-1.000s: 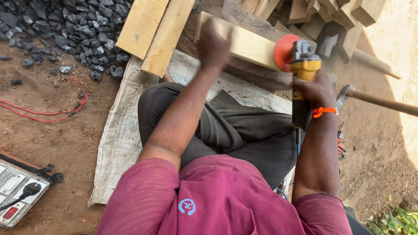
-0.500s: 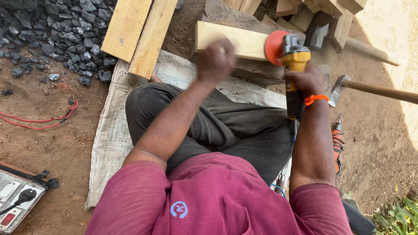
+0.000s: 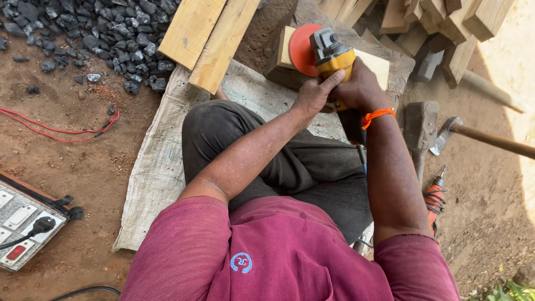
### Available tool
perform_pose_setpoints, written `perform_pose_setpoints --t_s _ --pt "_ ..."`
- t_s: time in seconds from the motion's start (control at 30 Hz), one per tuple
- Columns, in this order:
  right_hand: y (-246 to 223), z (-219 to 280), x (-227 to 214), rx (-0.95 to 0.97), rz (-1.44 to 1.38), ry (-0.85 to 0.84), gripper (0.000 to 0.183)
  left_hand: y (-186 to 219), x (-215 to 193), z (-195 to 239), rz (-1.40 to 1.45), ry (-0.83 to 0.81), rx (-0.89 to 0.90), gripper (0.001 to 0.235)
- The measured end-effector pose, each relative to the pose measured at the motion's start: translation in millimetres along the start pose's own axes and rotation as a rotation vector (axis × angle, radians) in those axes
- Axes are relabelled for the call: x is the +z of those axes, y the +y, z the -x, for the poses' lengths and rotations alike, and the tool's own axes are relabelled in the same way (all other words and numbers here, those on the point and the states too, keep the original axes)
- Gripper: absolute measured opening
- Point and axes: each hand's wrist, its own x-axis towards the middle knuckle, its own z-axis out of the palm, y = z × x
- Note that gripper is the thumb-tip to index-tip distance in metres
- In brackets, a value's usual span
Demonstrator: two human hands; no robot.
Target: The person sits cross-legged on a sack and uses a handheld angle grinder with a sanding disc to smooth the surfaces of wooden planks. They hold each plank with one hand and move the grinder along the face and edges, then set the finished plank aside.
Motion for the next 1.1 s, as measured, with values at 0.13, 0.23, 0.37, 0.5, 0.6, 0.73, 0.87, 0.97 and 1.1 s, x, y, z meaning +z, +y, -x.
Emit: perform_pose_setpoints --t_s 0.13,0.23,0.37,0.5,0.6,0.73,0.87,0.97,1.1 --pt "-10.7 -1.1 1.8 0.018 -0.258 -0.017 0.066 6.0 6.2 -3.2 -0.016 0.018 -0.094 0.07" --pt "-16.5 -3.1 -0.4 0.039 -0.147 -0.022 0.062 2.9 7.6 -4.1 0.078 0.108 0.012 0.068" --pt "-26.6 -8.8 -0.7 -0.008 -0.145 -0.024 0.067 4.3 -0.3 -6.8 0.07 0.082 0.007 0.072" --pt "-33.7 -9.1 1.3 0.06 -0.137 -0.072 0.065 9.7 -3.6 -0.5 0.053 0.083 -0.015 0.077" --pt "-19.8 -0.3 1.0 -0.203 -0.094 -0.033 0.067 3.9 7.4 12.7 0.079 0.099 0.029 0.076" --pt "11.5 16.9 5.9 -0.106 -0.082 -0.023 0.065 -13.4 19.2 22.3 0.083 0.029 -0.001 0.074" --pt "30.9 36.8 0.4 0.051 -0.113 0.019 0.07 -19.6 36.0 19.3 0.059 -0.101 -0.141 0.073" --pt "29.3 41.8 -1.3 0.101 0.007 0.044 0.072 -23.8 41.8 22.6 0.055 -0.095 -0.121 0.072" --pt "6.8 33.3 8.4 0.027 -0.041 0.006 0.076 -25.7 29.0 32.7 0.03 0.074 0.013 0.07"
